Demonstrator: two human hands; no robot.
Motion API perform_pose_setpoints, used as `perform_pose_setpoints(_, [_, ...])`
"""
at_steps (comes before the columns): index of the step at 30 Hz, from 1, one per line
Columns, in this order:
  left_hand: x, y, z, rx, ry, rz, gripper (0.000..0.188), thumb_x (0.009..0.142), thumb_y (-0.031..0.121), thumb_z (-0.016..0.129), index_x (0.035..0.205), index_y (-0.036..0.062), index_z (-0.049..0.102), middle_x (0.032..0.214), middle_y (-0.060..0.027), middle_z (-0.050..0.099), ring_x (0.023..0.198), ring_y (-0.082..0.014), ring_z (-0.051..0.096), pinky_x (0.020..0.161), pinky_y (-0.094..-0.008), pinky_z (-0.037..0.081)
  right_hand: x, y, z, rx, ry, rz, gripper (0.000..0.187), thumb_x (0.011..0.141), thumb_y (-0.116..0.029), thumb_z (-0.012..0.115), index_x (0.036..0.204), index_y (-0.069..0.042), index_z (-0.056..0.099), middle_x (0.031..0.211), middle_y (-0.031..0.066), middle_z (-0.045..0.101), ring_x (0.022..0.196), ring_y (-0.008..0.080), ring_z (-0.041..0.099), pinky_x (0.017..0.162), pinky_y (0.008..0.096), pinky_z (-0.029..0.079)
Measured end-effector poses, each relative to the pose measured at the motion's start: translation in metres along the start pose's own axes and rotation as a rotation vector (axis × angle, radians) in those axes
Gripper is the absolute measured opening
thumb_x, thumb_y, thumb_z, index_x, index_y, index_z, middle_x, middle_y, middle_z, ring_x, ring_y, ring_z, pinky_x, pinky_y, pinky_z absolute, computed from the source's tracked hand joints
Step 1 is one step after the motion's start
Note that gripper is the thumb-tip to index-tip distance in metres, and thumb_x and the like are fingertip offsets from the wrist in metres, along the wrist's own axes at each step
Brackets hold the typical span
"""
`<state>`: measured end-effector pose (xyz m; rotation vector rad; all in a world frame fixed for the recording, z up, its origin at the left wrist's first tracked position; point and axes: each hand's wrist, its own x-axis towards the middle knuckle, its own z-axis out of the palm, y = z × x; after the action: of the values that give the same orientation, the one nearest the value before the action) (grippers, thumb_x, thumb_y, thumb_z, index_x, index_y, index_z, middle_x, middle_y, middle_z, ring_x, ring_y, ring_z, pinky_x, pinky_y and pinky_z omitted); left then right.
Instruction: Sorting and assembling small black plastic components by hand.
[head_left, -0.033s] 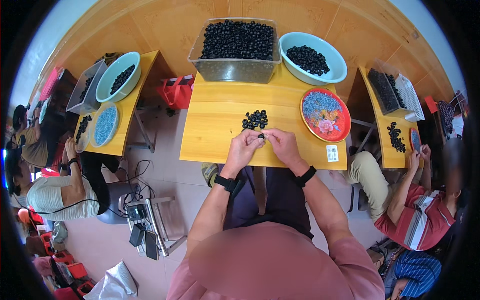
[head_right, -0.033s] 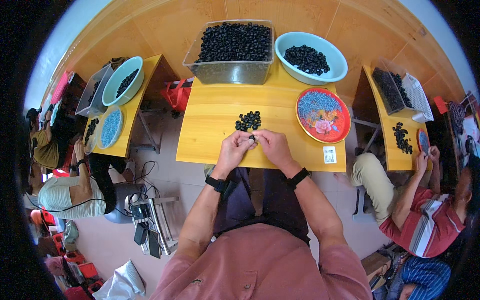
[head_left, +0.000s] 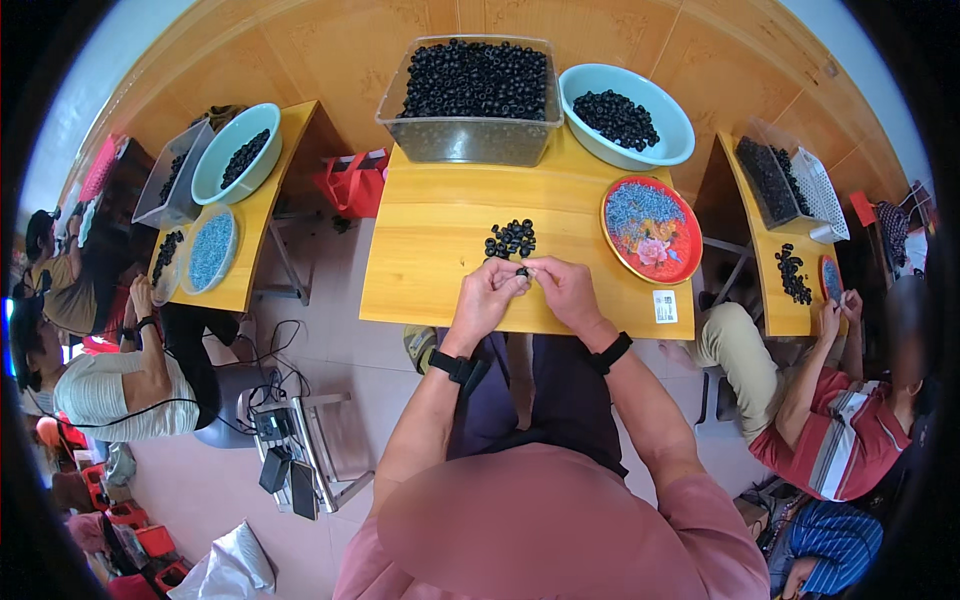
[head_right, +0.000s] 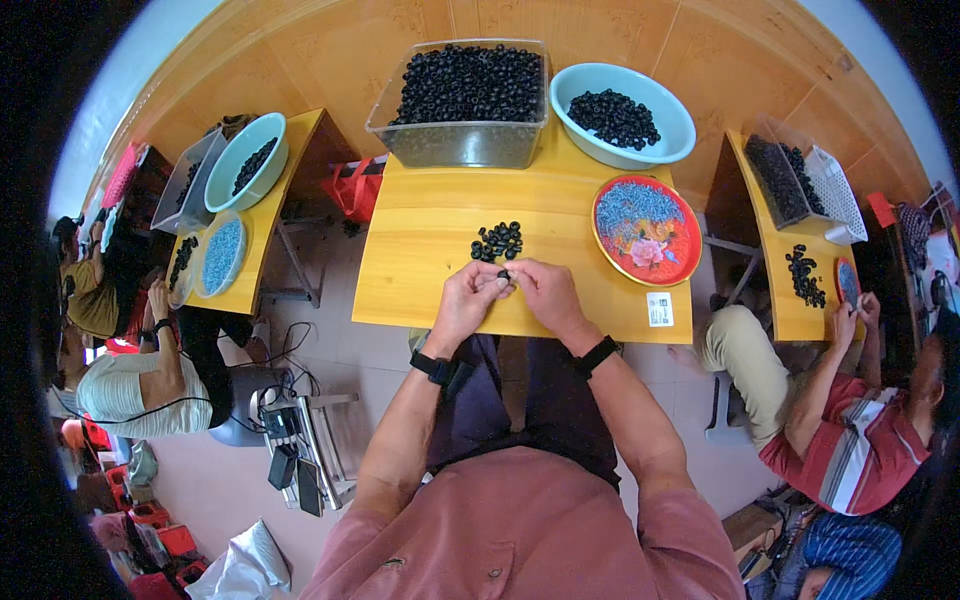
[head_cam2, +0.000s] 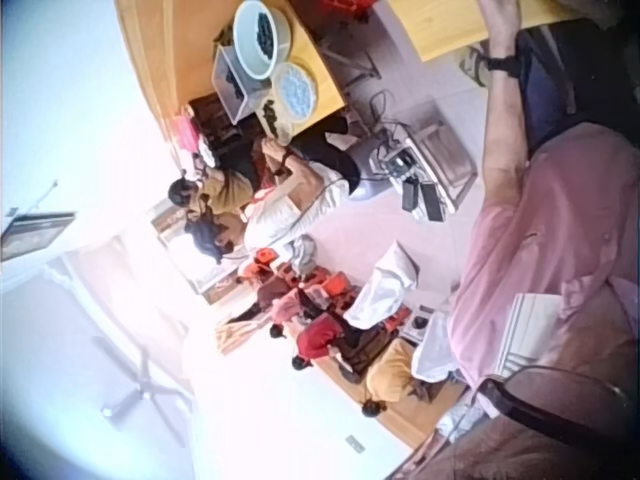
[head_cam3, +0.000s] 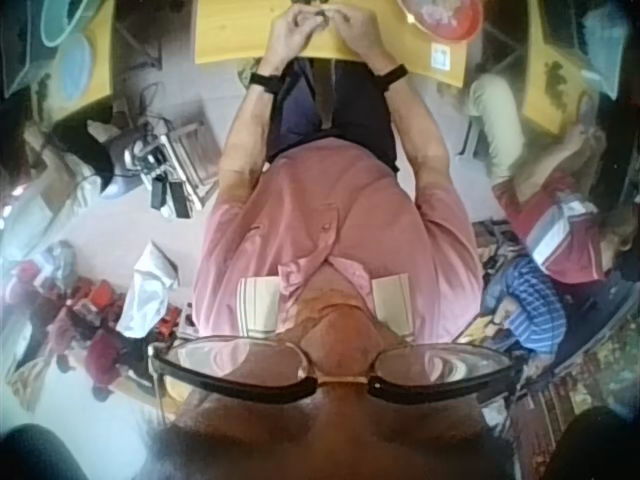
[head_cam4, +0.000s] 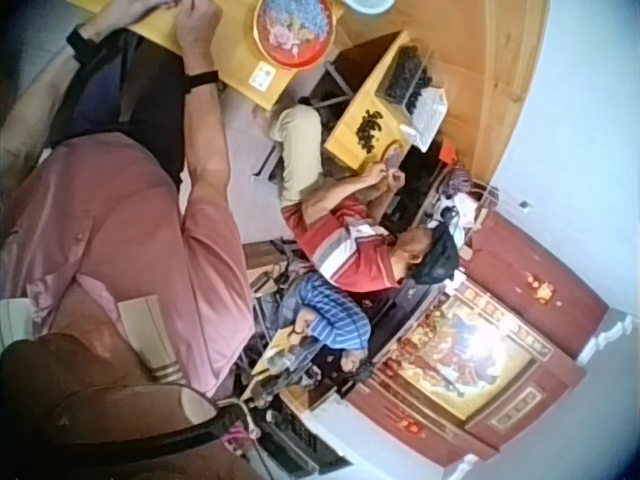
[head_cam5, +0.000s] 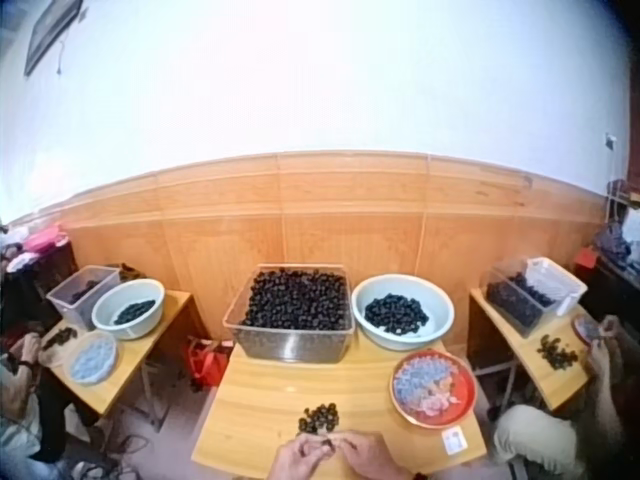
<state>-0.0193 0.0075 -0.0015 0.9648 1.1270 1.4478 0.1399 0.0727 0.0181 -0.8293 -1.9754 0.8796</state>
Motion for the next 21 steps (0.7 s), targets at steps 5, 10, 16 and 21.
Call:
perform_pose_setpoints(5, [0.0, -0.002, 0.0, 0.027, 0.01, 0.009, 0.011, 0.098, 0.003, 0.066, 0.106, -0.0046, 0.062, 0.092, -0.0086, 0.072, 0.084, -0.012, 0.069, 0.078, -0.027, 0.058, 0.004, -0.009, -0.002, -0.065, -0.037, 0.054, 0.017, 0.094, -0.013, 0.063, 0.102, -0.002, 0.074, 0.083, 0.0196, 0.072, 0.075, 0.0334, 0.072, 0.067, 0.0393, 0.055])
perform_pose_setpoints(10, [0.0, -0.005, -0.002, 0.126, 0.004, -0.013, 0.009, 0.099, 0.002, 0.064, 0.105, -0.0041, 0.06, 0.092, -0.0095, 0.072, 0.083, -0.0133, 0.069, 0.078, -0.0273, 0.057, 0.02, -0.015, -0.01, -0.068, -0.186, 0.128, 0.018, 0.092, -0.013, 0.062, 0.1, -0.001, 0.073, 0.082, 0.0208, 0.071, 0.076, 0.0361, 0.071, 0.067, 0.0428, 0.055])
perform_pose_setpoints(16, [0.0, -0.01, 0.004, 0.197, 0.143, 0.018, 0.01, 0.096, 0.005, 0.069, 0.098, -0.0038, 0.065, 0.08, -0.0064, 0.072, 0.075, -0.0088, 0.067, 0.071, -0.0244, 0.055, 0.006, -0.017, 0.006, -0.148, -0.088, 0.084, 0.018, 0.094, -0.012, 0.06, 0.101, -0.002, 0.073, 0.08, 0.022, 0.069, 0.075, 0.039, 0.07, 0.065, 0.0469, 0.055])
perform_pose_setpoints(21, [0.001, 0.0, 0.006, 0.208, 0.129, 0.023, 0.012, 0.095, 0.005, 0.07, 0.1, -0.0036, 0.064, 0.076, -0.005, 0.068, 0.072, -0.0081, 0.064, 0.069, -0.0251, 0.054, -0.004, -0.026, 0.01, -0.128, 0.032, 0.065, 0.018, 0.096, -0.012, 0.059, 0.105, -0.004, 0.073, 0.079, 0.0232, 0.069, 0.075, 0.0394, 0.07, 0.065, 0.0461, 0.055])
